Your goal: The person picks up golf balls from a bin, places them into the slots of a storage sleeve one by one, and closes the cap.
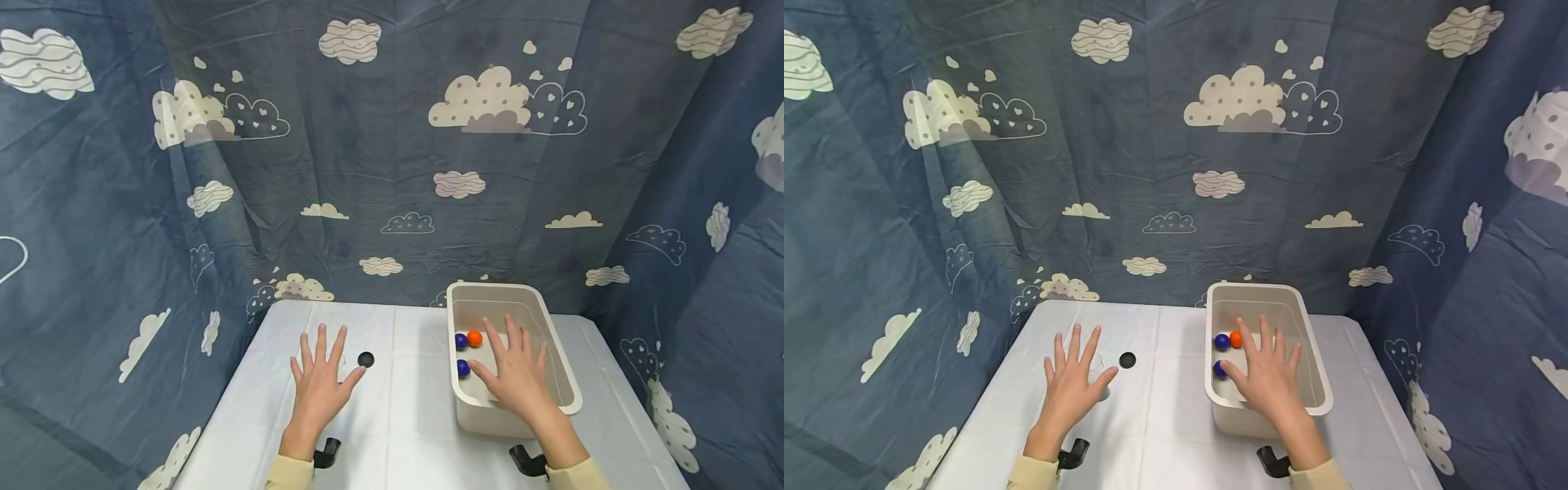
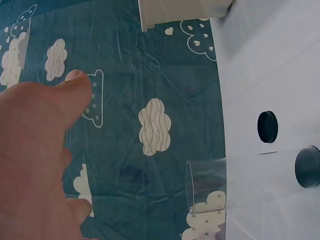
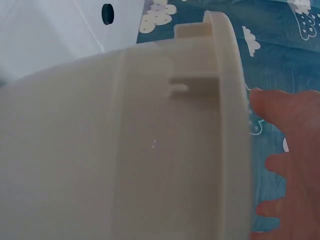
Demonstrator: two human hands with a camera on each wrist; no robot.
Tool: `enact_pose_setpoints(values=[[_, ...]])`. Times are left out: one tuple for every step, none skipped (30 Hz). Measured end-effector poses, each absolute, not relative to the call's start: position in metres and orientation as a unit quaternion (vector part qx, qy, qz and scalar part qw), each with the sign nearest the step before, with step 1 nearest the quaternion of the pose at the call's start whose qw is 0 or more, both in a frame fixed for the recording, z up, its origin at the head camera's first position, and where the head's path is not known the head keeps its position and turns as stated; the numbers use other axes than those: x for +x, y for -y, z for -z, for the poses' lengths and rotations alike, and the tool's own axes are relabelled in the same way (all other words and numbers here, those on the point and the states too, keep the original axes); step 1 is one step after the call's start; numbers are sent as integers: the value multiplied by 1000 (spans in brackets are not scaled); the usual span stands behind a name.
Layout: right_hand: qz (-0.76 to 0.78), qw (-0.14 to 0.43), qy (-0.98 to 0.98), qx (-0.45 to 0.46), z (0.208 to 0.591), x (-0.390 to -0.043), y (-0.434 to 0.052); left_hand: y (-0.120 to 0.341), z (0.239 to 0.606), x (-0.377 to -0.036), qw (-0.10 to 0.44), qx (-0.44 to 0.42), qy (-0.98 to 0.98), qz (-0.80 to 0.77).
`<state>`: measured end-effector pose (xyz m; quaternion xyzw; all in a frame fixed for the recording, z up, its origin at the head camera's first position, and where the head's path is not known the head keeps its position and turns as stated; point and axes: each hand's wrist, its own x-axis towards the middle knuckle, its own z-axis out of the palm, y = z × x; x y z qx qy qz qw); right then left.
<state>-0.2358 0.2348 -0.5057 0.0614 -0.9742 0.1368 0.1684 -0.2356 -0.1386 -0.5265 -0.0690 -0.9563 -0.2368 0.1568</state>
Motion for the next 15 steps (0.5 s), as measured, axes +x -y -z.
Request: enact_pose_setpoints(values=[[-136,166,975,64,504,-236,-236,140,527,-237,156,-68,954,247],[-136,161,975,67,501,-236,-238,142,527,-238,155,-65,951,261],[-138,155,976,70,498,-236,-239,145,528,-239,154,-61,947,274],[-141,150,976,75,495,-237,-241,148,529,-241,152,-56,943,289],[-143,145,976,80,491,-238,-243,152,530,-244,151,-51,940,301],[-144,141,976,86,487,-240,-244,156,532,-245,149,-46,937,313],[-146,137,976,91,484,-242,-246,160,534,-248,148,-42,933,326],[-146,132,976,98,480,-244,-248,164,536,-249,148,-40,929,336],[-146,129,975,108,477,-248,-250,167,539,-251,150,-39,925,347],[-145,124,975,117,474,-251,-252,170,542,-253,153,-38,920,360],[-144,117,975,125,471,-255,-254,173,544,-254,157,-40,913,374],[-144,111,974,135,468,-259,-255,175,547,-255,160,-42,906,389],[-147,104,973,147,465,-263,-258,177,550,-257,161,-43,899,405],[-148,96,972,156,462,-268,-260,178,553,-258,161,-45,892,420],[-151,87,971,164,460,-273,-262,179,555,-259,160,-47,884,437]])
